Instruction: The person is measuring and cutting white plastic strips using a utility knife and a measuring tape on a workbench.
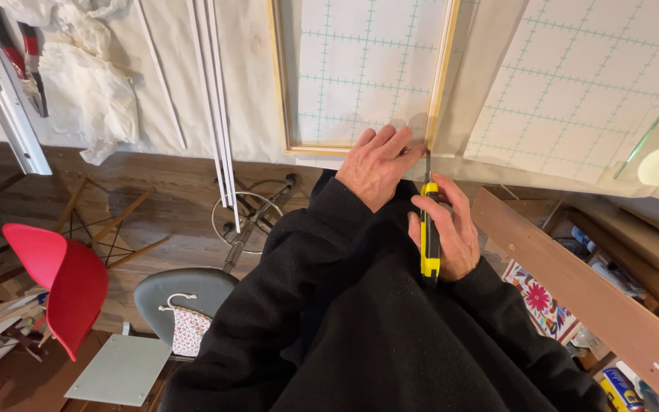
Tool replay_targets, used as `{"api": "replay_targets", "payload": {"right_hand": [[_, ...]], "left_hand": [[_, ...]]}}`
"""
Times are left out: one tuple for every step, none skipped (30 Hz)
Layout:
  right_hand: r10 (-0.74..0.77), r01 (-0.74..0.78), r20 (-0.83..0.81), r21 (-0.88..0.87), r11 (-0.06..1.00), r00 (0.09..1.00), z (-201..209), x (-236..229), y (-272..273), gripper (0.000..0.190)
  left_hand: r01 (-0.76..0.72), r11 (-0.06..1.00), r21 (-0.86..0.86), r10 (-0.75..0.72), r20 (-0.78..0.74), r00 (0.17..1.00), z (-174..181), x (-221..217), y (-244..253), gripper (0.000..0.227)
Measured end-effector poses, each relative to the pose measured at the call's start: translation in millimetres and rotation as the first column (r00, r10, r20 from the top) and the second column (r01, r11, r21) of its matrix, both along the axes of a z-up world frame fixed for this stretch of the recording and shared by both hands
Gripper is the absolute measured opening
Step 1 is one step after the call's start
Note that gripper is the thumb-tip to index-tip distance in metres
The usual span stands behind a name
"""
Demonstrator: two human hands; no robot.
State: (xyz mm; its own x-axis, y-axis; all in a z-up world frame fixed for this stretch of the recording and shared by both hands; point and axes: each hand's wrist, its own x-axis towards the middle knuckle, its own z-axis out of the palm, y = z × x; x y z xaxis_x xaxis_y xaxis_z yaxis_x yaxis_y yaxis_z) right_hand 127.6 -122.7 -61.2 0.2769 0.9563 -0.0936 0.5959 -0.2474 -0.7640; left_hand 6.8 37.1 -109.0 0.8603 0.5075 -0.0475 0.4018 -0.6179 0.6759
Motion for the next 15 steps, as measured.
{"api": "replay_targets", "payload": {"right_hand": [[0.002,-0.002,0.008,0.008,1.000,1.000,0.4,0.5,0.7,0.041],[0.005,-0.005,0.014,0.016,1.000,1.000,0.8,0.5,1.6,0.042],[0.006,-0.006,0.014,0.017,1.000,1.000,0.7,0.2,1.7,0.042],[0.003,-0.003,0.009,0.018,1.000,1.000,0.8,0.2,1.2,0.042],[0.000,0.000,0.004,0.019,1.000,1.000,0.8,0.1,0.8,0.042],[0.002,-0.002,0.004,0.020,1.000,1.000,0.7,0.4,0.9,0.042],[0.004,-0.004,0.005,0.013,1.000,1.000,0.5,0.7,1.0,0.042],[0.004,-0.004,0.006,0.005,1.000,1.000,0.5,0.7,0.8,0.041],[0.004,-0.004,0.006,0.005,1.000,1.000,0.6,1.1,1.4,0.041],[0.008,-0.008,0.013,0.007,1.000,1.000,0.8,1.8,1.6,0.041],[0.011,-0.011,0.020,0.008,1.000,1.000,1.0,2.6,1.9,0.041],[0.011,-0.011,0.019,0.008,1.000,1.000,0.9,2.6,1.8,0.041],[0.012,-0.013,0.021,0.009,1.000,1.000,1.0,2.7,1.8,0.040],[0.013,-0.014,0.024,0.013,1.000,1.000,0.3,3.0,2.4,0.039],[0.013,-0.013,0.024,0.014,1.000,1.000,0.2,3.1,3.2,0.039]], "left_hand": [[-0.003,1.000,0.001,0.003,0.010,1.000,-0.4,0.4,0.4,0.037],[-0.006,1.000,0.003,0.006,0.017,1.000,-0.4,0.1,0.8,0.037],[-0.008,1.000,0.004,0.008,0.017,1.000,-0.8,-0.2,0.7,0.037],[-0.004,1.000,0.004,0.004,0.021,1.000,-1.3,0.0,0.1,0.037],[-0.001,1.000,0.004,0.001,0.025,1.000,-1.8,0.1,-0.4,0.038],[-0.002,1.000,0.005,0.002,0.024,1.000,-1.6,-0.1,-0.5,0.038],[-0.009,1.000,0.007,0.009,0.022,1.000,-1.4,-0.2,-0.5,0.038],[-0.015,1.000,0.009,0.015,0.021,1.000,-1.2,-0.4,-0.8,0.038],[-0.015,1.000,0.009,0.015,0.020,1.000,-0.7,-0.5,-0.4,0.038],[-0.012,1.000,0.012,0.012,0.024,1.000,-0.3,-0.2,-0.4,0.038],[-0.009,1.000,0.015,0.009,0.028,1.000,0.1,0.3,-0.3,0.039],[-0.009,1.000,0.015,0.009,0.027,1.000,0.8,0.3,-0.4,0.039],[-0.008,1.000,0.021,0.008,0.016,1.000,1.6,0.4,-0.5,0.039],[-0.007,1.000,0.029,0.007,0.006,1.000,2.0,0.7,0.3,0.039],[-0.006,1.000,0.030,0.006,0.006,1.000,1.5,0.5,0.8,0.039]]}}
